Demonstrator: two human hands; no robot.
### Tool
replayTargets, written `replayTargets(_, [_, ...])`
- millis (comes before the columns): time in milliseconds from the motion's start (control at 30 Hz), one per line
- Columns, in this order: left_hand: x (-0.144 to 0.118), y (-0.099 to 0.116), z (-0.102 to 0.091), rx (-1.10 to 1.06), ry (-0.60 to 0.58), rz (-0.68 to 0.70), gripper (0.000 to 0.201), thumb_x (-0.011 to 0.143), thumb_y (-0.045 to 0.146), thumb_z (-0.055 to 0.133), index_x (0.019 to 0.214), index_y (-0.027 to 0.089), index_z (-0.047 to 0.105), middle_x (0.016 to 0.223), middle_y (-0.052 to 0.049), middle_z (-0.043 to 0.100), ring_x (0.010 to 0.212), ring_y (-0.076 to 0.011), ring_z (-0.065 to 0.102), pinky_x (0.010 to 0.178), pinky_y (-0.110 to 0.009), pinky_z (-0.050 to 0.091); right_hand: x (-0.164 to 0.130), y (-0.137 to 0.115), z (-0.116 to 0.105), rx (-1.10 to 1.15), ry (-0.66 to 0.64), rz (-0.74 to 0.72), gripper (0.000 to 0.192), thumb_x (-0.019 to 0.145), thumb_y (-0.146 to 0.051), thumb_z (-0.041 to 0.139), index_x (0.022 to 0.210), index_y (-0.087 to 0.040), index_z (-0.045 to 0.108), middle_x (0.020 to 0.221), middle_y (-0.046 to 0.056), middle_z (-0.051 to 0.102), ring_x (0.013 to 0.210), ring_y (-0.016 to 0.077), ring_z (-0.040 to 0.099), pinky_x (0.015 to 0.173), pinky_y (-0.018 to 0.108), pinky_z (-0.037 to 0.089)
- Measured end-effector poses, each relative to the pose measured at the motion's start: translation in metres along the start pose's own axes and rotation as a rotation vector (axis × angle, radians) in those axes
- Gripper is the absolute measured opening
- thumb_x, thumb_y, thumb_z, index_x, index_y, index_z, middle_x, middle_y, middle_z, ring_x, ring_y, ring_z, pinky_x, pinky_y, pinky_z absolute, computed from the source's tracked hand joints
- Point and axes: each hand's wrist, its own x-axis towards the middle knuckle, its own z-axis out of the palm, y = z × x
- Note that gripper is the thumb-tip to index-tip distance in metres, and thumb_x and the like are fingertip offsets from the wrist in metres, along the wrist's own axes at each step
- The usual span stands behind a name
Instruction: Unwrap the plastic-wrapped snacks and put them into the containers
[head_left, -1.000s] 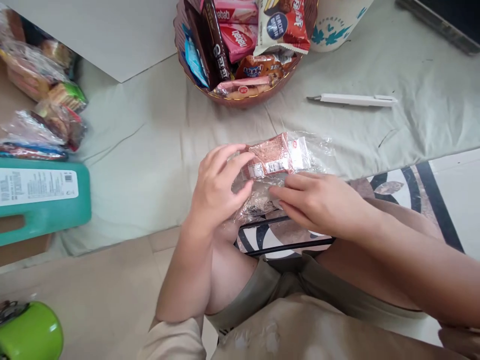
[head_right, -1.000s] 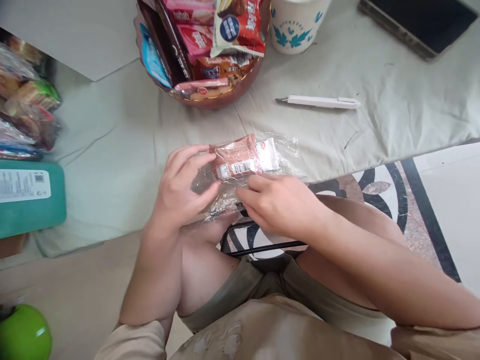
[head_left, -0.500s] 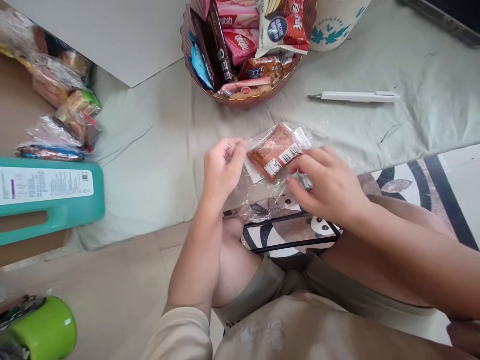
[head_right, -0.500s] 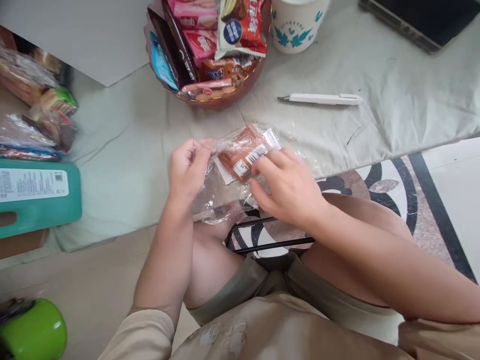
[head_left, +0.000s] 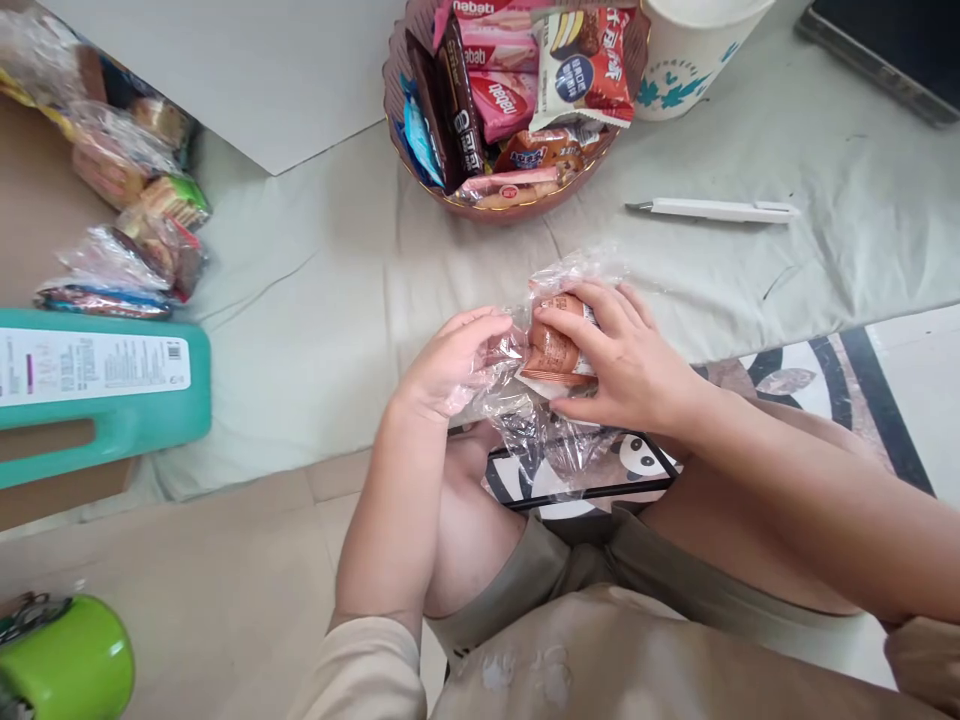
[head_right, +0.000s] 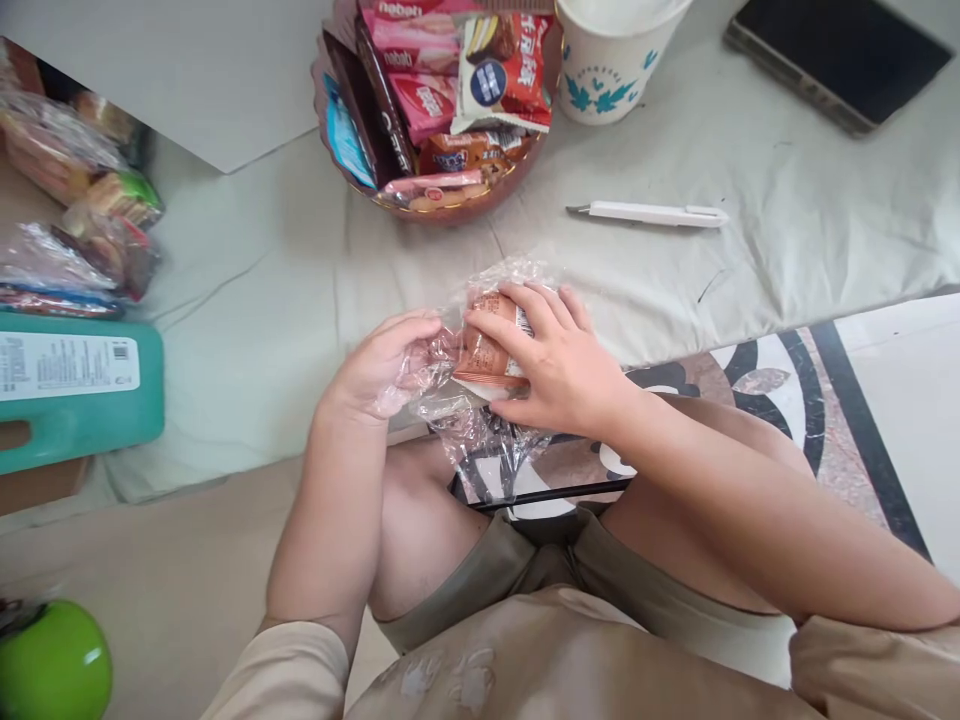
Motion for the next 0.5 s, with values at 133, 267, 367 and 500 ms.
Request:
replayTargets(133, [0.003, 0.000, 0.001, -0.179, -0.083, -0.026, 0.016, 0.076, 0.022, 0.072, 0.078, 0.017, 0.057, 0.064, 0.001, 0.063, 0.041, -0.0039, 0.046, 0.034, -0.016, 0.007, 0.002, 0.000, -0.002, 0.058, 0.041, 0.006, 0.098, 0.069, -0.044, 0.083, 0.155, -0.024, 0.040, 0.158, 0.024, 0.042, 0.148, 0.0486, 0.042, 0.118, 0.075, 0.031])
replayTargets(267, [0.000, 0.006, 0.003, -0.242, -0.084, -0.050, 0.013, 0.078, 0.021, 0.066, 0.078, 0.017, 0.054, 0.071, -0.004, 0.071, 0.048, -0.0082, 0.060, 0.031, -0.014, 0.010, 0.005, 0.007, -0.014, 0.251, 0.087, -0.049, 0.090, 0.072, -0.030, 0.072, 0.154, -0.022, 0.038, 0.154, 0.020, 0.051, 0.144, 0.0420, 0.050, 0.115, 0.062, 0.045])
replayTargets(367, [-0.003, 0.011, 0.002, -0.266, -0.106, -0.075, 0.012, 0.079, 0.018, 0.063, 0.078, 0.017, 0.052, 0.079, -0.007, 0.076, 0.045, -0.0072, 0.059, 0.030, -0.012, 0.010, 0.006, 0.013, -0.025, 0.401, 0.121, -0.001, 0.080, 0.072, -0.019, 0.062, 0.150, -0.026, 0.043, 0.149, 0.012, 0.060, 0.136, 0.0358, 0.060, 0.112, 0.054, 0.051])
replayTargets(500, [-0.003, 0.016, -0.002, -0.299, -0.095, -0.073, 0.015, 0.085, 0.017, 0.056, 0.074, 0.018, 0.046, 0.085, -0.011, 0.079, 0.038, -0.0053, 0.053, 0.028, -0.011, 0.012, 0.008, 0.018, -0.034, 0.537, 0.178, 0.259, 0.067, 0.075, -0.018, 0.062, 0.141, -0.028, 0.053, 0.130, 0.007, 0.072, 0.113, 0.0328, 0.071, 0.103, 0.055, 0.056])
